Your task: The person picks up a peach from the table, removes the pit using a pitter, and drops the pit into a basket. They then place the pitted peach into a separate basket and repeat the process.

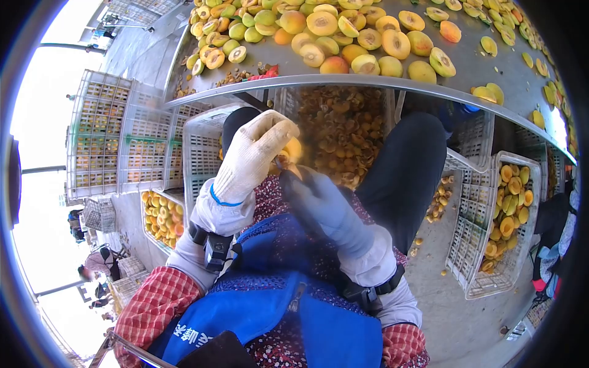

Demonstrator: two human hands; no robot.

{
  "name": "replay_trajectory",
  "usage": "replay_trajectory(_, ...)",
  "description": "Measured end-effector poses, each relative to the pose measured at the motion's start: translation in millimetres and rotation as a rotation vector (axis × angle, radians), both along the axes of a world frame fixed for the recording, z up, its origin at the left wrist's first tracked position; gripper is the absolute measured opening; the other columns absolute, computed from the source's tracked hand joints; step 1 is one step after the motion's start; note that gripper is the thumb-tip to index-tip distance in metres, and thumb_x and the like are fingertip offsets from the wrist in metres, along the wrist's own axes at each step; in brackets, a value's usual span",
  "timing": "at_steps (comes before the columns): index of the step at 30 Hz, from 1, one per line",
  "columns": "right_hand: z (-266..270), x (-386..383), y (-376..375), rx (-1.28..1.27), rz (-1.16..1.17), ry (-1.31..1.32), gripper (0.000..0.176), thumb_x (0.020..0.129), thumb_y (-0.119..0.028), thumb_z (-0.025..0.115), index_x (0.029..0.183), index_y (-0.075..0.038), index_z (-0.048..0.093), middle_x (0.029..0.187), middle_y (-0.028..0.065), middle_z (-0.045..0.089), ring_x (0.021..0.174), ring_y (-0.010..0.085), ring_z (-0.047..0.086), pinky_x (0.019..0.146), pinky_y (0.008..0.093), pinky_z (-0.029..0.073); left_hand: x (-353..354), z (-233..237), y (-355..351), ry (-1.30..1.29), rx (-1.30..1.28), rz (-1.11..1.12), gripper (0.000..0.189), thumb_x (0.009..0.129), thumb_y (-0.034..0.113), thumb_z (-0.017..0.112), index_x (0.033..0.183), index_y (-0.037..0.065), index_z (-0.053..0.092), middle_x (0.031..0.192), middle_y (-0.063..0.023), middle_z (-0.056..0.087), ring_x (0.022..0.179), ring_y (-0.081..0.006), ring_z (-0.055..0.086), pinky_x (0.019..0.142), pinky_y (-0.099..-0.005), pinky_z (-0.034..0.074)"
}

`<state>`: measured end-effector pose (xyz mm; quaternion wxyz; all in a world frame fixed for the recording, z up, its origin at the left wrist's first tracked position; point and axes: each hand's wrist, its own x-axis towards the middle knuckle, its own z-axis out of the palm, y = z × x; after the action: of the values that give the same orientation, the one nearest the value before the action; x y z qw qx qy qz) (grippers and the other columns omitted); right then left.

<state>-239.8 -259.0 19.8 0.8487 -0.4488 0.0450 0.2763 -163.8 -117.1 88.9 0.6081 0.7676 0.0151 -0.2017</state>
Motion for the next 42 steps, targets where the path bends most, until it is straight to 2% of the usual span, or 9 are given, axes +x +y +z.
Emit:
replay_trajectory(4,3.4,2.7,-5.5,0.129,0.136,0.218,0.048,0.099,-0.039,0.054,0.125,0.001,0.051,0.088,0.0006,0.057,0.071,0.005,0.051,0.064,0.0169,0.042,-10.1,-11.6,-7.4,-0.095,-0.044,0.158,0.028,0.097,0.025,0.059,0.097,-0.002,0.067,0.077,-0.0034,0.065,0.061,-0.0055,0.057,0.053,-0.0186,0.044)
replay_trajectory(9,-24.0,-12.1,21.4,-0.132,-0.199,-0.207,0.027,0.1,-0.014,0.052,0.124,-0.001,0.052,0.091,-0.001,0.057,0.078,0.0045,0.05,0.068,0.0202,0.043,-13.7,-25.2,-10.5,-0.309,0.112,0.195,0.03,0.099,0.023,0.056,0.093,-0.003,0.069,0.077,-0.0055,0.067,0.062,-0.0057,0.058,0.053,-0.0191,0.044)
replay_trajectory(12,-10.3,-11.4,14.9,-0.018,-0.09,0.012,0.027,0.101,-0.015,0.053,0.123,0.0,0.052,0.092,-0.0008,0.057,0.079,0.0045,0.051,0.069,0.0204,0.044,-11.5,-25.7,-8.2,-0.345,0.127,0.147,0.031,0.1,0.022,0.055,0.089,-0.003,0.069,0.077,-0.0056,0.068,0.063,-0.0061,0.059,0.054,-0.02,0.045)
replay_trajectory(17,12.6,-5.8,14.1,0.117,-0.002,0.154,0.04,0.101,-0.047,0.048,0.09,-0.009,0.051,0.059,0.0005,0.046,0.039,0.0093,0.037,0.033,0.0237,0.031,-8.9,-25.3,-5.2,-0.343,0.124,0.108,0.031,0.1,0.022,0.055,0.087,-0.003,0.068,0.076,-0.0048,0.068,0.061,-0.0065,0.06,0.054,-0.0213,0.046)
replay_trajectory(25,13.1,-1.9,9.6,0.21,0.065,0.361,0.047,0.097,-0.058,0.046,0.089,-0.012,0.049,0.056,-0.0013,0.041,0.037,0.0073,0.033,0.031,0.0224,0.027,10.7,-20.3,-1.5,-0.849,0.399,-0.327,0.023,0.095,0.015,0.058,0.081,0.001,0.07,0.07,-0.007,0.063,0.058,-0.0127,0.063,0.055,-0.026,0.048)
replay_trajectory(29,11.9,-1.2,4.0,0.361,0.16,0.423,0.047,0.098,-0.059,0.043,0.089,-0.013,0.049,0.056,-0.003,0.039,0.036,0.0066,0.032,0.031,0.0209,0.026,12.0,-31.7,1.2,-0.679,0.189,-0.272,0.027,0.096,0.018,0.056,0.079,0.003,0.07,0.071,-0.0064,0.066,0.057,-0.0134,0.063,0.055,-0.0247,0.048)
replay_trajectory(32,6.1,-3.5,10.4,0.45,0.166,0.439,0.047,0.098,-0.06,0.042,0.089,-0.014,0.048,0.055,-0.0035,0.039,0.036,0.0063,0.032,0.03,0.0204,0.026,2.3,-35.9,-2.5,-0.064,-0.123,0.0,0.04,0.1,0.026,0.049,0.078,0.0,0.069,0.066,-0.0067,0.067,0.055,-0.0121,0.061,0.053,-0.0219,0.046)
replay_trajectory(38,8.1,3.8,-4.1,0.813,0.242,0.176,0.045,0.097,-0.061,0.043,0.095,-0.018,0.053,0.059,-0.0068,0.038,0.04,0.0058,0.034,0.034,0.0197,0.028,-24.5,-98.3,10.1,0.151,-0.218,0.223,0.046,0.101,0.035,0.046,0.082,-0.001,0.068,0.076,-0.009,0.068,0.058,-0.0121,0.06,0.053,-0.0233,0.045)
replay_trajectory(42,-49.4,13.2,-4.4,0.948,-0.02,0.55,0.049,0.101,-0.055,0.04,0.093,-0.008,0.053,0.058,-0.0024,0.04,0.037,0.0069,0.035,0.032,0.021,0.034,-6.8,-75.0,41.3,0.175,-0.207,0.491,0.056,0.103,0.047,0.04,0.087,0.001,0.068,0.071,-0.0076,0.066,0.06,-0.0141,0.061,0.053,-0.0243,0.047)
